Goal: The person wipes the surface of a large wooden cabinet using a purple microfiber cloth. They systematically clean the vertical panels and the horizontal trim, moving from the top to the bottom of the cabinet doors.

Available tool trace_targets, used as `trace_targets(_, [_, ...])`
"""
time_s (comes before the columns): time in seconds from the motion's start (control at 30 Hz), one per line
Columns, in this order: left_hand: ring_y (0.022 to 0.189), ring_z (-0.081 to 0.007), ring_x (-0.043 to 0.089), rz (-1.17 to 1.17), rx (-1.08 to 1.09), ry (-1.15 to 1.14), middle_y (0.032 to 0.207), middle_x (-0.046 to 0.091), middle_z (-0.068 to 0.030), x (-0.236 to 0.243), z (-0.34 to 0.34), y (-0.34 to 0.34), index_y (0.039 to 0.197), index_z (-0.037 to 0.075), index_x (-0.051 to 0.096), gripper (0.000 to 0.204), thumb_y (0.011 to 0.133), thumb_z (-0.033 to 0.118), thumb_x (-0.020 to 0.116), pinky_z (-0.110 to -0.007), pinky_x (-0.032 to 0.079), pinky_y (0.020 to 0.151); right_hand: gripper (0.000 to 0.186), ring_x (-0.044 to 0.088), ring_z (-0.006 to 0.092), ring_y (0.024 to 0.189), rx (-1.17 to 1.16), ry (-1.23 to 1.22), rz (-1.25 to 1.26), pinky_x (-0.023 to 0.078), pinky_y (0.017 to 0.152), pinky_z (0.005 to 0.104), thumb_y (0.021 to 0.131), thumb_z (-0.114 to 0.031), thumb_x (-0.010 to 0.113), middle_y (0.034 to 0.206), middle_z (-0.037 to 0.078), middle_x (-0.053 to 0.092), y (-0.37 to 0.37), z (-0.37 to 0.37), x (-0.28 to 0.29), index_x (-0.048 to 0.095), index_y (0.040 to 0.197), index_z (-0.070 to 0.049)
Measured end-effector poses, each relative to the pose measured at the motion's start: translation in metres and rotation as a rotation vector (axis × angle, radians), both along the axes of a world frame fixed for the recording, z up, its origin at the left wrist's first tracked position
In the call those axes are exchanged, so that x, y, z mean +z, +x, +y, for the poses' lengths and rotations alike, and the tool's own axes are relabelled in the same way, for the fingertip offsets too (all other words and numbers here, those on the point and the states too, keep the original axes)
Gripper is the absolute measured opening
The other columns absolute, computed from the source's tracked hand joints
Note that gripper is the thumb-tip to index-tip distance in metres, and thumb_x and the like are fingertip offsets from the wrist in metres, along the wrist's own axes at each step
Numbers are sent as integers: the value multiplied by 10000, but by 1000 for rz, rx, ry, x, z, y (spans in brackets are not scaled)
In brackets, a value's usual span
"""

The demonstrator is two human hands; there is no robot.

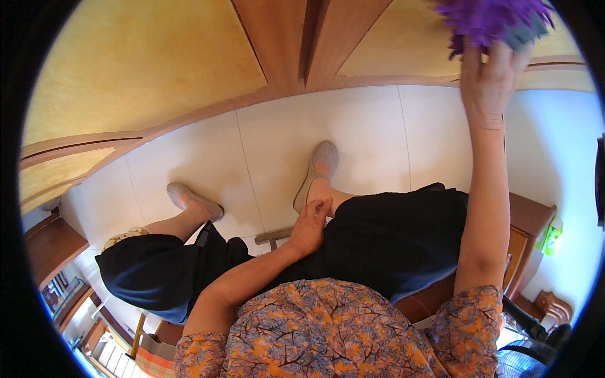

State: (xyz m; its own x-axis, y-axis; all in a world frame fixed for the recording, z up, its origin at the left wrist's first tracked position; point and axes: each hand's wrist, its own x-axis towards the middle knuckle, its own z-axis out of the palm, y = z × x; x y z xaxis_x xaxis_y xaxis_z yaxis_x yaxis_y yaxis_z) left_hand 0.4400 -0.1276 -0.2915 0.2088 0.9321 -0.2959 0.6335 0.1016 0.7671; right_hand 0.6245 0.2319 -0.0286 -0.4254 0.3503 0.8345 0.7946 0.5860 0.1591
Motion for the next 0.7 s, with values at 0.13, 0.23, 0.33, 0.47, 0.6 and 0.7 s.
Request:
trace_targets(0.13, [1218,-422,473,50,29,43,1352,449,-219,-12,1,1,1509,60,370,727,820,-18,589,-476,427,1044,332,501,398,1116,-77,12,190,414,971,469,920,-138,709,1172,204,568,31,22,18,612,1215,-21])
trace_targets(0.23, [1189,-423,482,77,80,53,1319,463,-217,-19,6,3,1493,38,388,717,806,-29,585,-479,431,1026,287,500,404,1099,-63,3,276,413,970,464,901,-119,714,1159,208,559,13,19,41,636,1160,-21])
trace_targets(0.33, [1152,-426,490,98,92,28,1272,477,-215,-22,13,5,1480,36,409,710,796,-39,584,-485,439,1003,327,527,401,1086,59,81,267,436,953,439,909,-24,646,1181,212,536,-41,-4,38,565,1224,15])
trace_targets(0.47, [1112,-429,497,112,20,23,1229,490,-210,-6,22,5,1471,48,433,708,787,-47,589,-492,445,979,308,539,366,1082,14,29,131,441,939,426,930,16,609,1179,197,524,-37,-13,8,532,1228,29])
trace_targets(0.6, [1117,-426,498,86,31,36,1223,498,-210,-4,19,5,1471,56,441,711,785,-52,593,-484,449,980,257,487,434,1082,60,-2,-20,409,972,473,856,-26,679,1146,207,556,-30,-13,0,633,1109,-14])
trace_targets(0.7, [1134,-417,499,67,27,26,1223,502,-208,-1,16,4,1475,57,437,713,788,-52,592,-475,451,986,267,487,423,1069,1,4,-13,410,955,487,875,-45,688,1158,208,574,-8,-4,-5,623,1132,-10])
